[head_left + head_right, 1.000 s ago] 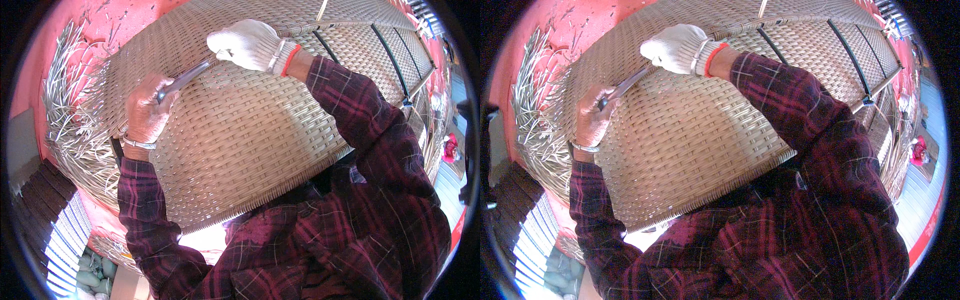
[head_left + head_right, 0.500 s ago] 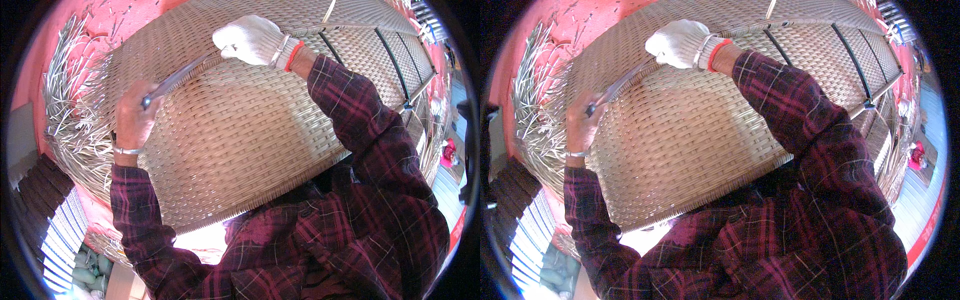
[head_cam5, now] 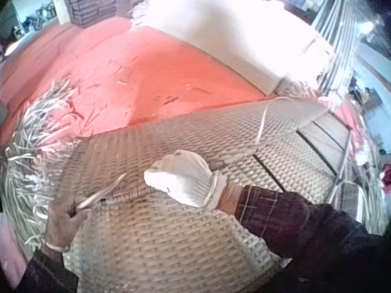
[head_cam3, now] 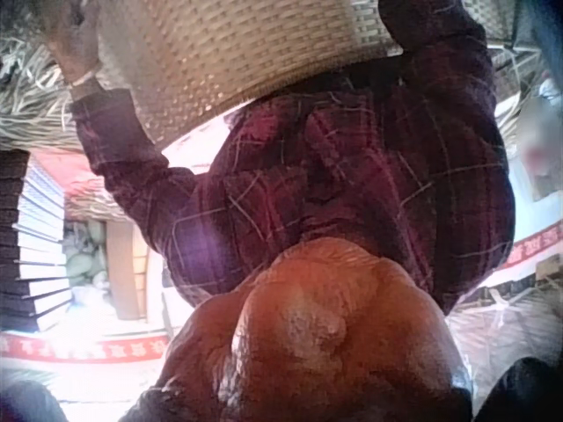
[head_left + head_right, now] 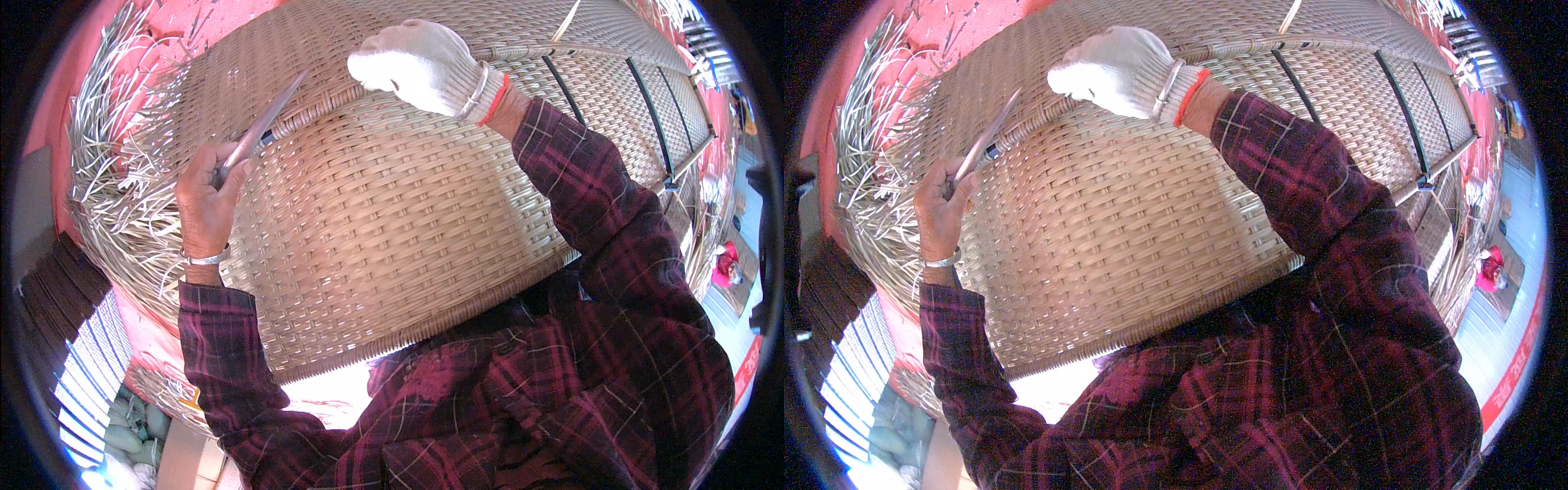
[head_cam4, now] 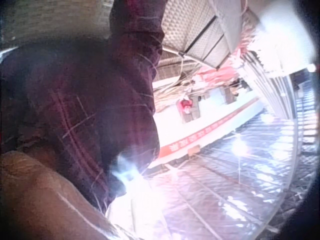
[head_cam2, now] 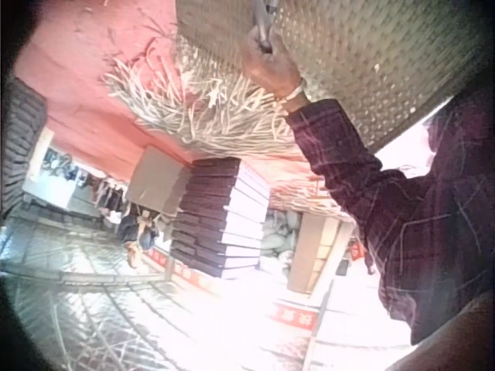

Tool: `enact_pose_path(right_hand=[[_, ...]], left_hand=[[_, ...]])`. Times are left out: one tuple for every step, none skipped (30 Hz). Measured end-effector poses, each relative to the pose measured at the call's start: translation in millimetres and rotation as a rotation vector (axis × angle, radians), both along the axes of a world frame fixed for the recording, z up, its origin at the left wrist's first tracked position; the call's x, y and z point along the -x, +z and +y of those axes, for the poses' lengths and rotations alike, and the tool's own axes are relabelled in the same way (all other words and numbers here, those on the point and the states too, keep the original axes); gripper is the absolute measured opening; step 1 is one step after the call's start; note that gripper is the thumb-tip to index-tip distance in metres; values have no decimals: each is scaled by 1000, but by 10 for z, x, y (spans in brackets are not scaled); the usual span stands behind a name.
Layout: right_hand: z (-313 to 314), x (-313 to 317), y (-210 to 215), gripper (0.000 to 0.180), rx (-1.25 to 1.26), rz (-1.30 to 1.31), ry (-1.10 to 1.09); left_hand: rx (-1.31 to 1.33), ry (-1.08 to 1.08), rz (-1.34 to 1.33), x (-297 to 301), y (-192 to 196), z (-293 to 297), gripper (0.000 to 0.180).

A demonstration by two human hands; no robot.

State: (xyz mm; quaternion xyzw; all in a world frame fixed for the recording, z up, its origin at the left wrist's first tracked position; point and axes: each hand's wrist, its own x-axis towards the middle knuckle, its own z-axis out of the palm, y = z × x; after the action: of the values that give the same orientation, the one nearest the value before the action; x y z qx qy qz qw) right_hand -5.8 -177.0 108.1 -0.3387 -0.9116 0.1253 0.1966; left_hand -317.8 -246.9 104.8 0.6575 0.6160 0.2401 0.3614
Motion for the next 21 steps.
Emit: enact_pose_path(right_hand=[[-1,47,-2,26,84,37,-29],[3,116,-18,28,204,55,-79],[4,172,-29,31,111,57,5],[0,261,-57,31,103,58,24],[-4,331,-79,31,85,106,45],[1,392,-105,31,48,192,91],[22,434,-127,30,50,121,51],[24,445,-142,24,141,102,20],[39,454,-156,18,191,137,10],[45,441,-164,14,244,171,0],[40,389,-164,14,274,187,12],[35,309,-157,14,297,201,28],[24,221,-144,15,355,190,44],[10,132,-132,17,337,249,33],[7,39,-114,19,351,283,15],[9,-44,-97,21,362,315,-8],[16,-106,-83,22,488,354,-53],[27,-162,-66,23,613,393,-101],[32,-200,-50,25,762,405,-171],[39,-223,-36,24,752,394,-184],[44,-236,-21,22,766,357,-219]], left_hand=[[13,5,17,-5,-14,1,16],[28,0,18,-19,-31,2,16],[-9,0,45,-34,-46,11,16],[-40,-11,52,-52,-55,22,16],[-70,-27,60,-69,-59,39,16],[-106,-38,65,-86,-61,57,16],[-102,-46,78,-102,-55,67,16],[-98,-57,96,-112,-39,76,17],[-91,-69,91,-122,-19,78,17],[-108,-75,125,-131,3,72,17],[-118,-90,137,-140,28,62,17],[-135,-102,149,-152,52,54,18],[-111,-111,119,-167,78,31,18],[-109,-108,135,-188,100,12,19],[-101,-107,126,-213,121,-4,19],[-86,-115,105,-244,136,-8,19],[-64,-122,122,-270,160,-16,21],[-85,-129,157,-296,183,-13,22],[-108,-147,176,-319,210,-13,22],[-129,-170,188,-337,240,-15,23],[-140,-164,223,-350,272,-19,23]])
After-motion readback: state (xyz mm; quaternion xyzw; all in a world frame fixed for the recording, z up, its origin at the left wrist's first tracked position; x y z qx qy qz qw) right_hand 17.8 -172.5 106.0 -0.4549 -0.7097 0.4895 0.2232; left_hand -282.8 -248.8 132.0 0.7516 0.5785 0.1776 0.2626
